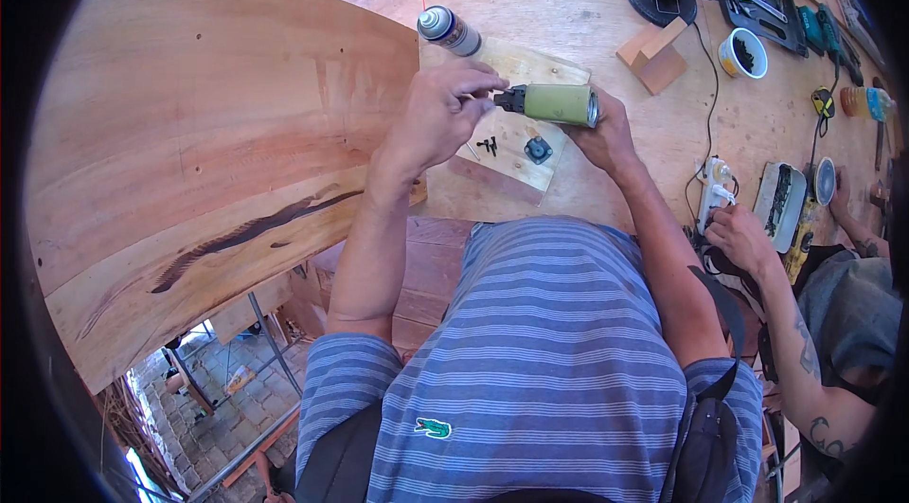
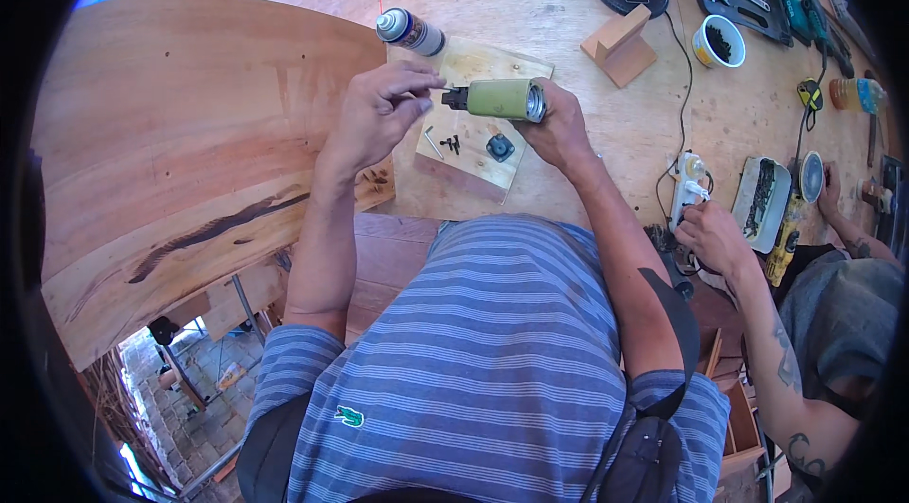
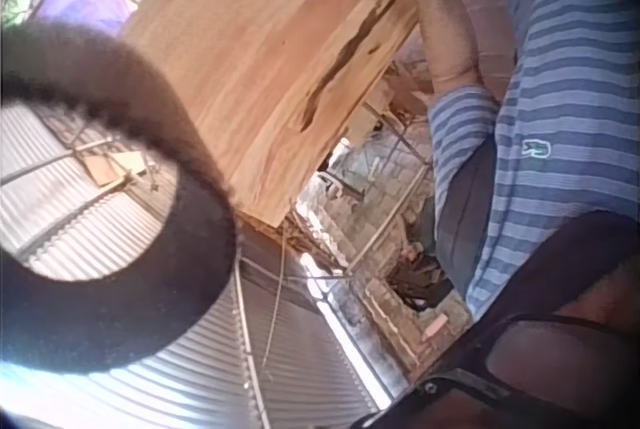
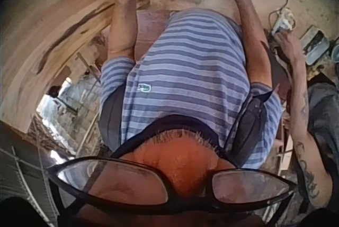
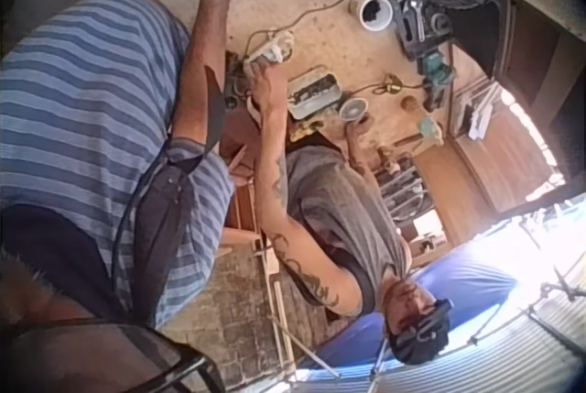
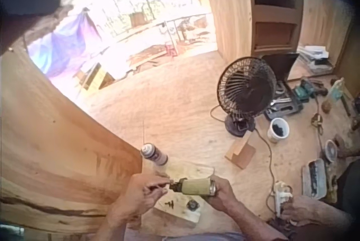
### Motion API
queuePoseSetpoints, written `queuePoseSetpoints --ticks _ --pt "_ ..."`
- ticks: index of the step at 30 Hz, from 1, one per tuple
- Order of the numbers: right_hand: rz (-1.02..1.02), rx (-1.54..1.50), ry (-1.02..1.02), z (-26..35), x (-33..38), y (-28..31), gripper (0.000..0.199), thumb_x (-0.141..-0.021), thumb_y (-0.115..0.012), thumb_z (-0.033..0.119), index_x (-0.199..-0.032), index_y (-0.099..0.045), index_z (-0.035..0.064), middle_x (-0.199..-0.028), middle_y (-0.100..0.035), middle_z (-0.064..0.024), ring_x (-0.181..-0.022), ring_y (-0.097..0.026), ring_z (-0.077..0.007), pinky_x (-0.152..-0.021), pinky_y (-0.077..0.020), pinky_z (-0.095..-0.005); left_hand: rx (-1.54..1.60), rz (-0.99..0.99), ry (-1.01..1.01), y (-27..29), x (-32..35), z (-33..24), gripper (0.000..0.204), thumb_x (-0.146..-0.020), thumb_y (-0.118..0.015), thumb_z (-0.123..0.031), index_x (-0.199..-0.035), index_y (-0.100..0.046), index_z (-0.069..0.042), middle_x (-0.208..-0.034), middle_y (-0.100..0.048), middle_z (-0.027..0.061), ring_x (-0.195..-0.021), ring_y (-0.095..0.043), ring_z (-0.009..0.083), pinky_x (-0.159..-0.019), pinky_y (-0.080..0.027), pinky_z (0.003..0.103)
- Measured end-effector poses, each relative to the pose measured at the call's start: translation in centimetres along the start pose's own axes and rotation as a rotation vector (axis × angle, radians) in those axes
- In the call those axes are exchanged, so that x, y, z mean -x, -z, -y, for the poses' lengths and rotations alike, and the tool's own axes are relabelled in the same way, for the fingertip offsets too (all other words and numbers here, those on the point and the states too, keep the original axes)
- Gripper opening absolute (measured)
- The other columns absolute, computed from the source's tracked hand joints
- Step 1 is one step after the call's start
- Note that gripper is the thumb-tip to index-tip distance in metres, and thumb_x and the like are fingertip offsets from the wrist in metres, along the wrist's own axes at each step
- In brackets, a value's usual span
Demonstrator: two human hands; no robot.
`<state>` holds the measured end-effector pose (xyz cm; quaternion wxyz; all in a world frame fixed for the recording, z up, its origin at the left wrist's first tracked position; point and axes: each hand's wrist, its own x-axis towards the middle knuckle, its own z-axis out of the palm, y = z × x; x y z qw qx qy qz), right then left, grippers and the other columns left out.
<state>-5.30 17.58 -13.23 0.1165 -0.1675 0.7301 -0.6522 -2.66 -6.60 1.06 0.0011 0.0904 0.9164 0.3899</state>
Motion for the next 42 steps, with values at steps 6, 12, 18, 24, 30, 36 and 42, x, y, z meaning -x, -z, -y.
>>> queuePoseSetpoints --ticks 6,12,18,24,30,36,42 --pt "-0.029 0.006 0.008 -0.3 -0.1 -0.2 0.031 -0.079 -0.084 0.002 -0.108 -0.073 0.0047 -0.097 -0.077 -0.0123 -0.087 -0.075 -0.0247 -0.080 -0.0570 -0.0347 0.119 -0.088 0.562 -0.4 0.2 -1.9 0.032 -0.093 -0.079 -0.027 -0.096 -0.077 0.004 -0.075 -0.070 0.0027 -0.063 -0.062 0.0085 -0.057 -0.051 0.027" --pt "-0.014 0.018 -0.003 0.3 -0.1 -0.1 0.034 -0.080 -0.084 0.003 -0.112 -0.074 0.0049 -0.101 -0.078 -0.0123 -0.092 -0.075 -0.0230 -0.083 -0.0574 -0.0344 -0.080 -0.030 0.441 0.0 -0.3 -2.4 0.026 -0.095 -0.074 -0.021 -0.094 -0.076 0.005 -0.072 -0.071 0.0106 -0.062 -0.063 0.0126 -0.057 -0.050 0.031" --pt "0.009 0.008 -0.009 0.3 -0.3 0.2 0.037 -0.081 -0.084 0.003 -0.116 -0.073 0.0041 -0.105 -0.078 -0.0121 -0.095 -0.075 -0.0228 -0.086 -0.0574 -0.0338 -0.333 0.003 0.016 0.7 -0.3 -0.4 0.014 -0.091 -0.072 -0.005 -0.103 -0.076 0.001 -0.091 -0.075 0.0175 -0.078 -0.073 0.0248 -0.070 -0.056 0.038" --pt "0.013 -0.035 -0.086 0.9 -0.4 0.5 0.038 -0.081 -0.082 -0.001 -0.118 -0.073 0.0042 -0.108 -0.079 -0.0088 -0.098 -0.074 -0.0181 -0.088 -0.0570 -0.0319 -0.062 -0.058 0.016 0.0 -0.4 1.6 0.018 -0.093 -0.067 0.005 -0.108 -0.075 0.000 -0.099 -0.076 0.0152 -0.086 -0.075 0.0238 -0.076 -0.059 0.034" --pt "0.035 -0.051 -0.050 0.1 -0.4 0.6 0.038 -0.081 -0.084 0.000 -0.118 -0.073 0.0031 -0.111 -0.078 -0.0088 -0.101 -0.074 -0.0163 -0.090 -0.0567 -0.0311 0.053 0.005 0.061 0.2 -0.3 2.3 0.019 -0.094 -0.064 0.008 -0.109 -0.074 0.001 -0.098 -0.076 0.0132 -0.090 -0.074 0.0224 -0.080 -0.059 0.032" --pt "0.094 -0.037 -0.056 0.8 -0.6 0.9 0.038 -0.082 -0.083 -0.001 -0.118 -0.073 0.0028 -0.111 -0.078 -0.0089 -0.101 -0.073 -0.0162 -0.091 -0.0565 -0.0308 -0.016 0.018 -0.085 0.7 -0.9 4.3 0.019 -0.093 -0.062 0.011 -0.105 -0.073 0.001 -0.101 -0.075 0.0114 -0.092 -0.073 0.0230 -0.082 -0.059 0.031" --pt "0.074 -0.059 -0.075 0.5 -0.5 0.8 0.039 -0.080 -0.082 -0.004 -0.117 -0.073 0.0029 -0.108 -0.079 -0.0083 -0.100 -0.073 -0.0162 -0.090 -0.0568 -0.0313 0.339 -0.329 0.444 -1.3 -0.2 1.2 0.016 -0.102 -0.062 -0.010 -0.098 -0.071 0.003 -0.093 -0.074 0.0095 -0.076 -0.069 0.0137 -0.066 -0.057 0.029"
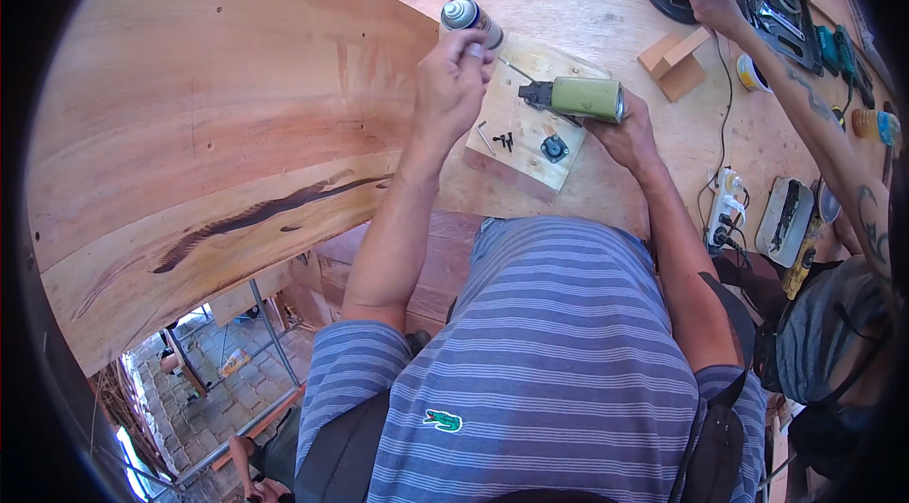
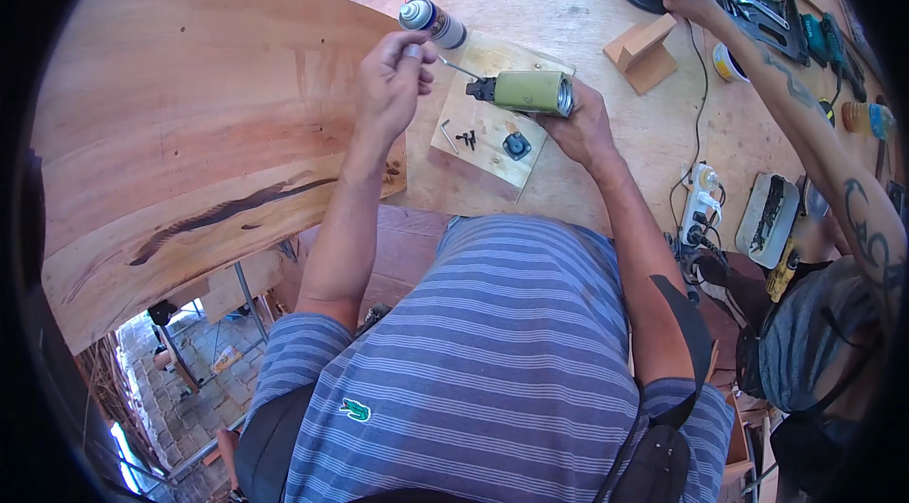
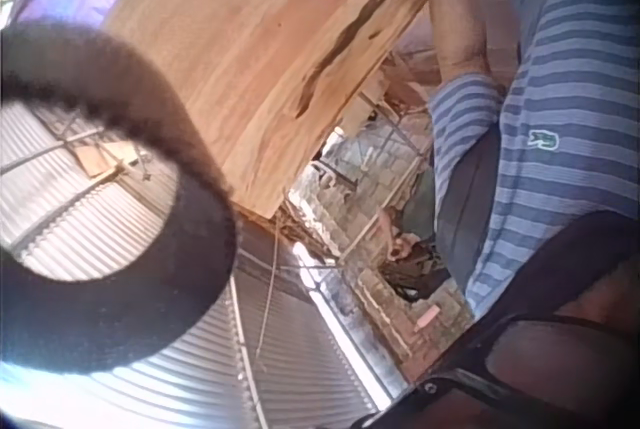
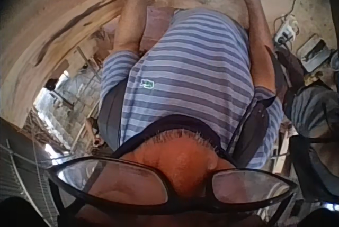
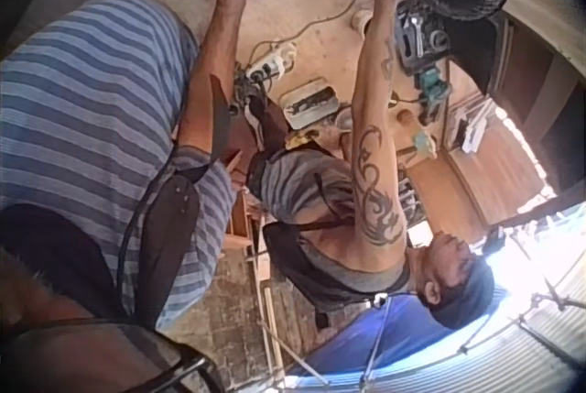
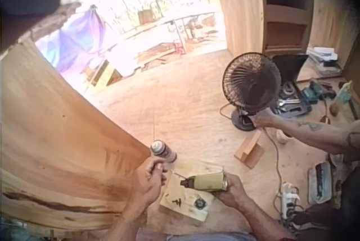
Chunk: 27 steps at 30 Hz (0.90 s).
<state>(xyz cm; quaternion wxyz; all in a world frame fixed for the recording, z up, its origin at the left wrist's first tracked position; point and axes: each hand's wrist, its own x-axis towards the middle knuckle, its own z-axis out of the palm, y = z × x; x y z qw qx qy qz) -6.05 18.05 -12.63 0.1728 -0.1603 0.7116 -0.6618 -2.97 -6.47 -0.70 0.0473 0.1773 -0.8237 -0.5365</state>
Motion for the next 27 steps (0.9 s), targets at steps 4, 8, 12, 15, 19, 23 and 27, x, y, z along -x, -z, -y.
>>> queuePoseSetpoints --ticks 4,8,12,15,19,23,27 --pt "-0.007 0.013 0.014 -0.3 0.0 -0.1 0.040 -0.079 -0.082 -0.006 -0.117 -0.073 0.0028 -0.106 -0.078 -0.0084 -0.098 -0.073 -0.0164 -0.088 -0.0568 -0.0313 -0.014 -0.038 0.193 0.1 1.3 -1.4 0.034 -0.098 -0.071 -0.024 -0.090 -0.072 0.009 -0.078 -0.074 0.0131 -0.063 -0.067 0.0150 -0.057 -0.053 0.031" --pt "-0.015 0.013 0.024 -0.2 0.0 -0.4 0.038 -0.079 -0.081 -0.006 -0.115 -0.073 0.0029 -0.105 -0.078 -0.0083 -0.097 -0.073 -0.0164 -0.088 -0.0568 -0.0311 -0.265 -0.012 0.028 -0.6 1.1 -1.7 0.034 -0.091 -0.076 -0.026 -0.092 -0.075 0.009 -0.064 -0.071 0.0136 -0.059 -0.066 0.0160 -0.057 -0.052 0.033" --pt "-0.003 0.023 0.032 -0.3 0.1 -0.3 0.037 -0.080 -0.081 -0.005 -0.115 -0.074 0.0026 -0.106 -0.078 -0.0085 -0.097 -0.073 -0.0163 -0.088 -0.0566 -0.0309 -0.327 0.003 0.026 -0.6 1.0 -2.2 0.030 -0.090 -0.073 -0.021 -0.091 -0.075 0.008 -0.070 -0.073 0.0173 -0.062 -0.069 0.0181 -0.060 -0.054 0.035" --pt "-0.019 0.008 0.033 0.0 0.0 -0.5 0.038 -0.080 -0.082 -0.005 -0.117 -0.073 0.0023 -0.107 -0.078 -0.0088 -0.098 -0.073 -0.0162 -0.089 -0.0567 -0.0309 -0.379 0.004 -0.032 -0.5 0.9 -2.4 0.029 -0.089 -0.072 -0.021 -0.091 -0.076 0.008 -0.072 -0.073 0.0177 -0.065 -0.071 0.0195 -0.063 -0.055 0.035" --pt "-0.024 0.003 0.040 0.0 -0.1 -0.4 0.039 -0.080 -0.082 -0.004 -0.118 -0.073 0.0024 -0.108 -0.078 -0.0091 -0.098 -0.073 -0.0163 -0.089 -0.0569 -0.0312 -0.400 0.020 -0.111 -0.5 0.6 -1.7 0.029 -0.089 -0.072 -0.022 -0.091 -0.076 0.007 -0.073 -0.073 0.0180 -0.066 -0.072 0.0198 -0.066 -0.056 0.034" --pt "-0.031 0.015 0.053 -0.3 0.0 -0.3 0.039 -0.080 -0.082 -0.004 -0.117 -0.073 0.0029 -0.107 -0.078 -0.0093 -0.098 -0.074 -0.0169 -0.089 -0.0570 -0.0314 -0.290 0.068 0.038 -0.3 0.5 -1.9 0.030 -0.089 -0.072 -0.024 -0.089 -0.076 0.006 -0.070 -0.071 0.0174 -0.063 -0.070 0.0197 -0.063 -0.054 0.035" --pt "-0.040 0.041 0.074 0.2 0.1 -0.5 0.038 -0.079 -0.082 -0.005 -0.115 -0.073 0.0038 -0.105 -0.078 -0.0094 -0.096 -0.074 -0.0179 -0.087 -0.0571 -0.0318 -0.304 0.057 0.102 -0.6 0.3 -2.6 0.033 -0.090 -0.071 -0.026 -0.085 -0.075 0.006 -0.063 -0.068 0.0170 -0.057 -0.066 0.0197 -0.059 -0.051 0.037"
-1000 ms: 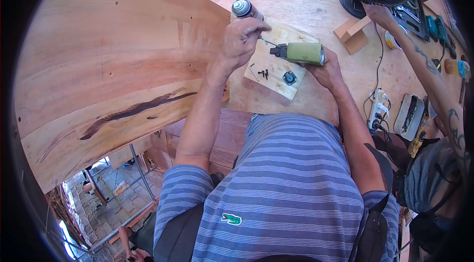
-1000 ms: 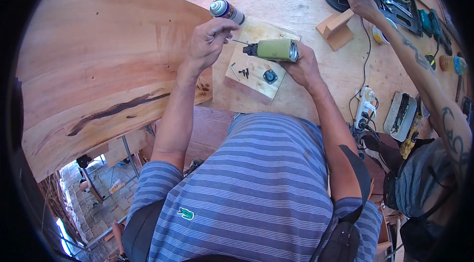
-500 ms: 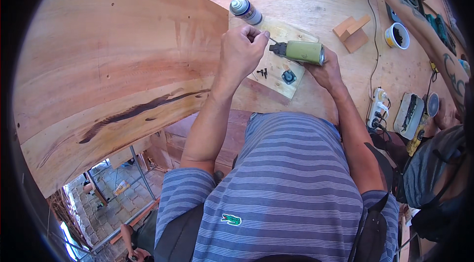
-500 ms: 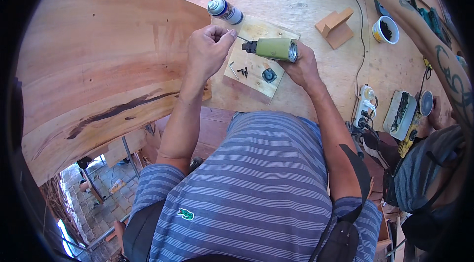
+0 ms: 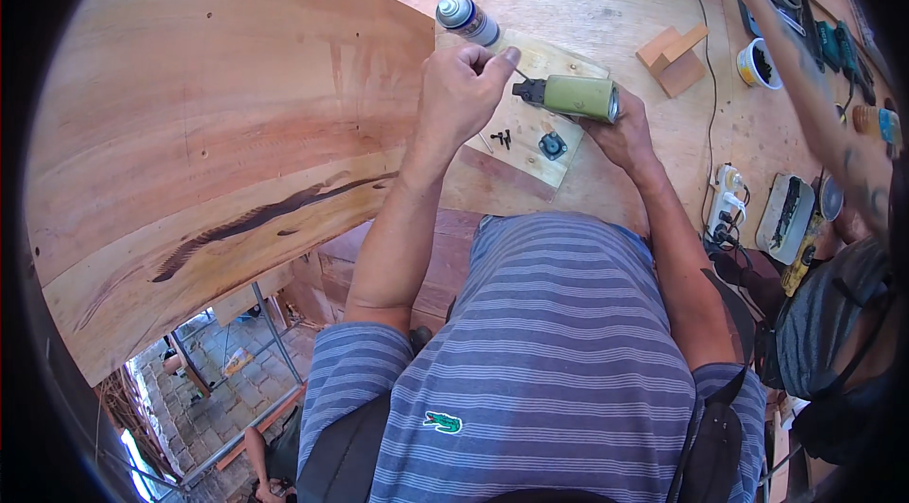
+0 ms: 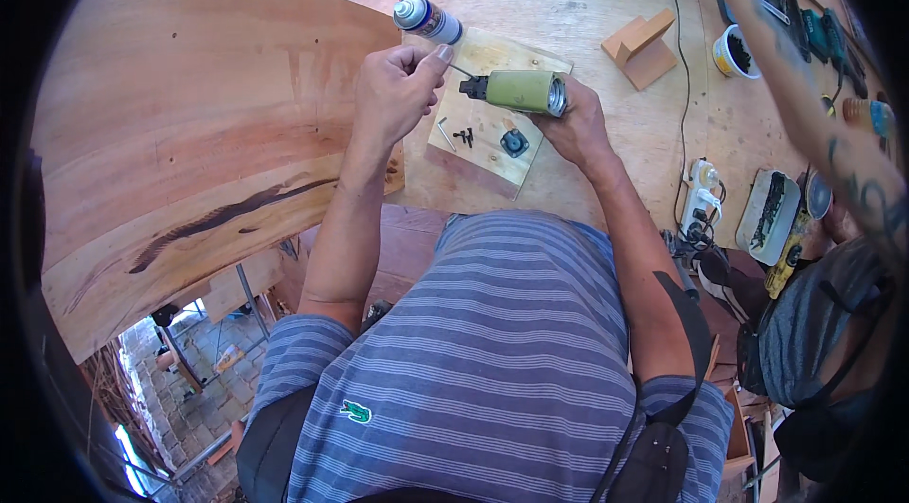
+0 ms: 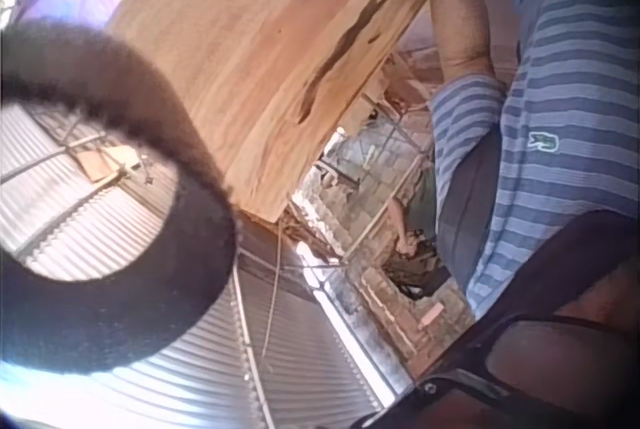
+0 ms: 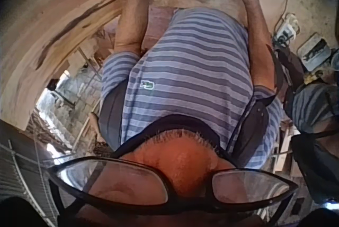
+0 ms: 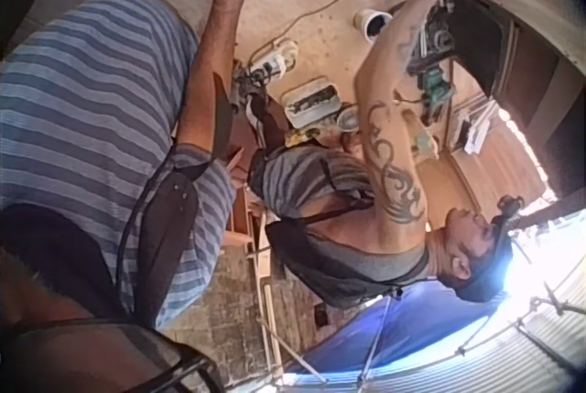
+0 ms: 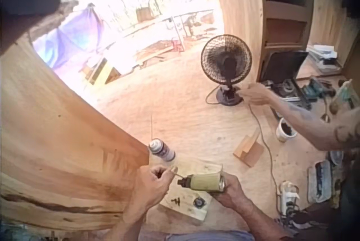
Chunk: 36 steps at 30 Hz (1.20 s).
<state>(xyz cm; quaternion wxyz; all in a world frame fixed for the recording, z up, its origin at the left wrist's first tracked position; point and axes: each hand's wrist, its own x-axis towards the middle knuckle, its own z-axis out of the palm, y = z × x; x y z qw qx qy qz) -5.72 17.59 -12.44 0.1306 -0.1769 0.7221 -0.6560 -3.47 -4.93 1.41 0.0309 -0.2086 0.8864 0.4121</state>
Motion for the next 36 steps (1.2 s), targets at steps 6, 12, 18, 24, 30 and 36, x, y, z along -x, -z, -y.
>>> queuePoseSetpoints --ticks 6,12,18,24,30,36 --pt "0.004 0.044 -0.057 0.4 0.0 0.1 0.037 -0.079 -0.083 -0.003 -0.114 -0.074 0.0042 -0.103 -0.079 -0.0092 -0.094 -0.074 -0.0185 -0.085 -0.0570 -0.0322 -0.072 -0.012 -0.059 0.0 -0.5 0.5 0.031 -0.091 -0.070 -0.024 -0.083 -0.074 0.006 -0.063 -0.066 0.0202 -0.058 -0.068 0.0252 -0.060 -0.051 0.040" --pt "0.018 0.027 -0.057 0.0 -0.3 0.0 0.038 -0.078 -0.083 -0.002 -0.114 -0.074 0.0050 -0.103 -0.078 -0.0090 -0.093 -0.074 -0.0186 -0.085 -0.0571 -0.0326 -0.264 0.004 -0.480 0.3 -0.8 0.1 0.015 -0.092 -0.065 -0.009 -0.095 -0.074 0.003 -0.084 -0.072 0.0219 -0.080 -0.072 0.0375 -0.072 -0.057 0.045" --pt "0.022 0.004 -0.088 -0.4 -0.5 0.2 0.039 -0.078 -0.083 -0.003 -0.114 -0.073 0.0044 -0.103 -0.078 -0.0088 -0.094 -0.073 -0.0186 -0.086 -0.0568 -0.0332 -0.321 0.078 -0.716 1.0 -1.7 0.6 0.015 -0.088 -0.071 0.002 -0.102 -0.075 -0.001 -0.094 -0.075 0.0171 -0.087 -0.074 0.0332 -0.077 -0.059 0.038" --pt "0.033 0.010 -0.049 -0.9 -0.6 0.2 0.040 -0.077 -0.083 -0.004 -0.115 -0.073 0.0038 -0.103 -0.077 -0.0089 -0.094 -0.073 -0.0182 -0.086 -0.0564 -0.0327 -0.298 0.142 -0.742 1.4 -1.8 1.3 0.014 -0.085 -0.074 0.003 -0.097 -0.074 -0.002 -0.097 -0.076 0.0139 -0.088 -0.074 0.0313 -0.077 -0.060 0.038" --pt "0.023 -0.016 -0.058 -0.9 -0.6 0.2 0.039 -0.077 -0.083 -0.003 -0.115 -0.074 0.0037 -0.104 -0.078 -0.0090 -0.093 -0.072 -0.0174 -0.086 -0.0563 -0.0325 -0.215 0.113 -0.779 1.1 -1.4 1.4 0.017 -0.084 -0.076 0.002 -0.100 -0.076 -0.002 -0.102 -0.076 0.0097 -0.089 -0.075 0.0255 -0.079 -0.061 0.034" --pt "0.008 -0.036 -0.075 -0.6 -0.5 0.1 0.039 -0.079 -0.083 -0.002 -0.116 -0.074 0.0049 -0.105 -0.078 -0.0086 -0.095 -0.073 -0.0175 -0.086 -0.0567 -0.0317 0.247 0.075 -0.270 0.2 0.5 1.7 0.020 -0.092 -0.078 -0.010 -0.104 -0.076 0.005 -0.094 -0.074 0.0046 -0.083 -0.070 0.0128 -0.073 -0.059 0.028"
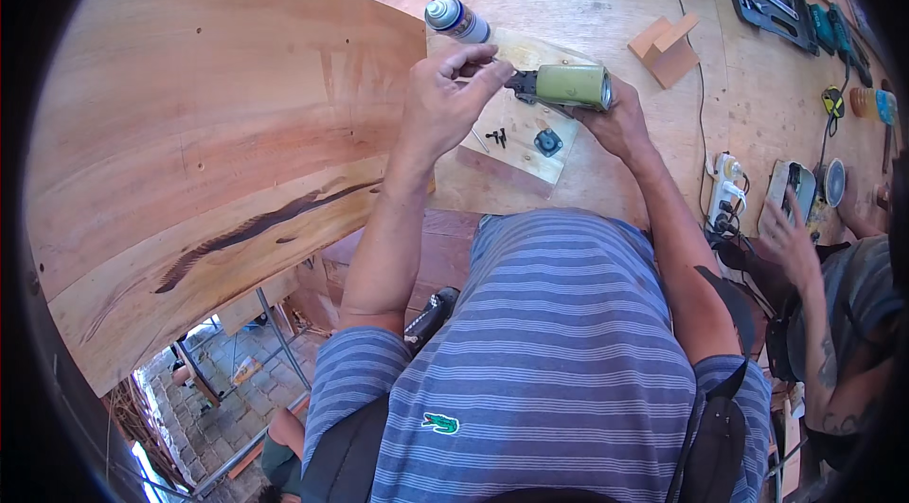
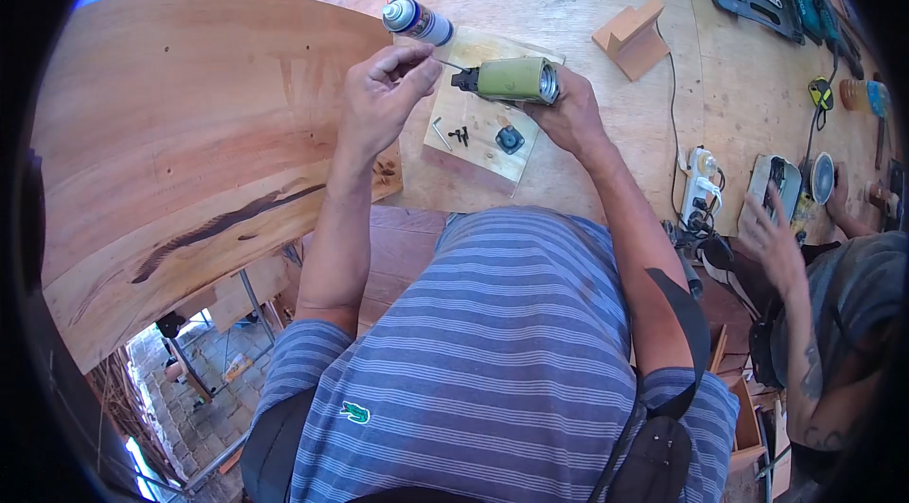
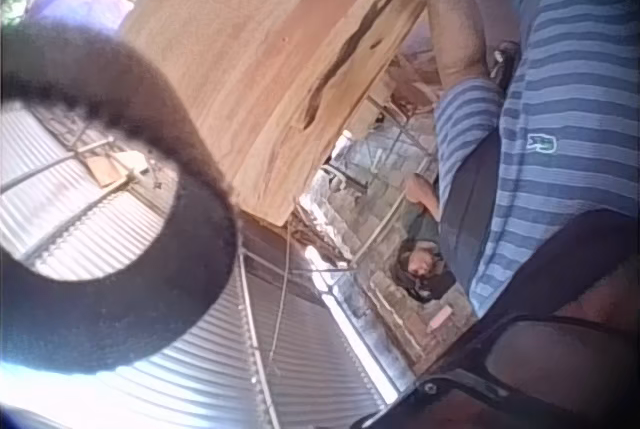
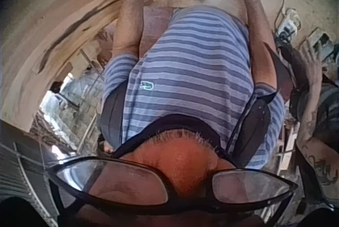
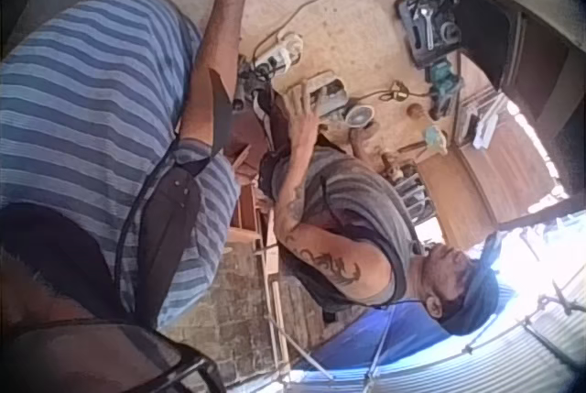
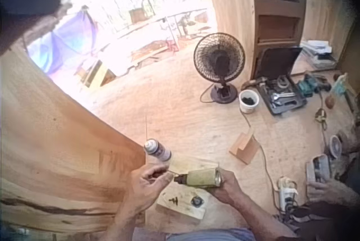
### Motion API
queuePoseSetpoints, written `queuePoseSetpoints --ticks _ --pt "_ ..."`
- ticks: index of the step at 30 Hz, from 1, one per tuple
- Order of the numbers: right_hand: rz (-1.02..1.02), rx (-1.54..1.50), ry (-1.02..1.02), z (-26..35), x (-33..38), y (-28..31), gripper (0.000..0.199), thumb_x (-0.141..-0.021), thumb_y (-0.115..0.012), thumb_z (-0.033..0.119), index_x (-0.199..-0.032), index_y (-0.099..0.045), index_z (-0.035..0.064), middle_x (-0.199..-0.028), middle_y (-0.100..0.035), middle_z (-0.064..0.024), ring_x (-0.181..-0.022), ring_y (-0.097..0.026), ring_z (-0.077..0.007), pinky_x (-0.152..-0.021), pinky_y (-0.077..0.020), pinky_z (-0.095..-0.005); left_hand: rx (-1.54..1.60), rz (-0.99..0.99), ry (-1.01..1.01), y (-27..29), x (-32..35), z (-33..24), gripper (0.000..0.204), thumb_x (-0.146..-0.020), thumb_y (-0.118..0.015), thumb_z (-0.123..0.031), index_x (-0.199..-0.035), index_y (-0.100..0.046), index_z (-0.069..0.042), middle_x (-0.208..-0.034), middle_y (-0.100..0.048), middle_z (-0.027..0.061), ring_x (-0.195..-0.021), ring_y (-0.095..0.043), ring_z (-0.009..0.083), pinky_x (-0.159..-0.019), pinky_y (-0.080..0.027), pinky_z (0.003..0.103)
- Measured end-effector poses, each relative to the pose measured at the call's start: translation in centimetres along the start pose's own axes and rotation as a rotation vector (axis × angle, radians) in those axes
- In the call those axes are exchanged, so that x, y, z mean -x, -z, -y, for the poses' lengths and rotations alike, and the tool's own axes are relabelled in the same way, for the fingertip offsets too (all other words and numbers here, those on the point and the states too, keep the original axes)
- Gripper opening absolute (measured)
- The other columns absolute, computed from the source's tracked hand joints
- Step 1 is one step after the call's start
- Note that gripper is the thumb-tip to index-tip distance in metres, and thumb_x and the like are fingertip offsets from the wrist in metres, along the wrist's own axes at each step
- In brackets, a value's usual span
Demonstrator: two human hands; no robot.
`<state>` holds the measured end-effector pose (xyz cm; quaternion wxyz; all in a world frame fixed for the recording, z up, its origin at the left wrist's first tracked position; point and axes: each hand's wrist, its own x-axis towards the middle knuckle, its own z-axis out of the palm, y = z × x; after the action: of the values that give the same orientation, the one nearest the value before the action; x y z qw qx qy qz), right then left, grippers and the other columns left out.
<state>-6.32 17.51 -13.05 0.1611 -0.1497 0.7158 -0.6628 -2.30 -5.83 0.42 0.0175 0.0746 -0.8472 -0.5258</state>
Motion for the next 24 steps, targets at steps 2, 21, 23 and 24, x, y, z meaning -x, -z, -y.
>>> queuePoseSetpoints --ticks 2,21,23,24 --pt "-0.005 -0.016 0.027 0.0 0.0 -0.1 0.039 -0.079 -0.084 -0.001 -0.117 -0.074 0.0050 -0.105 -0.078 -0.0083 -0.096 -0.073 -0.0171 -0.087 -0.0567 -0.0316 -0.062 -0.038 0.184 -0.3 -0.1 -0.6 0.021 -0.094 -0.076 -0.013 -0.103 -0.076 0.006 -0.087 -0.073 0.0041 -0.077 -0.069 0.0104 -0.070 -0.058 0.026" --pt "0.036 0.005 -0.005 0.8 0.1 0.4 0.041 -0.081 -0.083 -0.002 -0.120 -0.074 0.0048 -0.109 -0.078 -0.0071 -0.099 -0.073 -0.0153 -0.090 -0.0565 -0.0308 0.036 0.228 0.026 2.3 -2.4 2.9 0.017 -0.100 -0.068 -0.014 -0.102 -0.076 0.001 -0.090 -0.075 0.0106 -0.082 -0.073 0.0169 -0.069 -0.058 0.033" --pt "0.045 -0.011 -0.003 0.6 0.0 0.4 0.041 -0.081 -0.083 -0.002 -0.120 -0.074 0.0045 -0.110 -0.078 -0.0072 -0.100 -0.073 -0.0154 -0.090 -0.0564 -0.0308 0.276 0.181 0.194 1.3 -2.1 3.8 0.021 -0.104 -0.067 -0.019 -0.105 -0.074 0.000 -0.096 -0.075 0.0087 -0.083 -0.072 0.0151 -0.067 -0.060 0.030" --pt "0.051 -0.019 -0.003 0.6 -0.1 0.4 0.042 -0.081 -0.083 -0.002 -0.121 -0.073 0.0043 -0.111 -0.078 -0.0072 -0.100 -0.073 -0.0154 -0.091 -0.0564 -0.0308 0.448 0.176 0.222 0.8 -1.8 4.3 0.022 -0.105 -0.064 -0.020 -0.109 -0.073 0.001 -0.101 -0.074 0.0104 -0.084 -0.072 0.0161 -0.069 -0.062 0.031"
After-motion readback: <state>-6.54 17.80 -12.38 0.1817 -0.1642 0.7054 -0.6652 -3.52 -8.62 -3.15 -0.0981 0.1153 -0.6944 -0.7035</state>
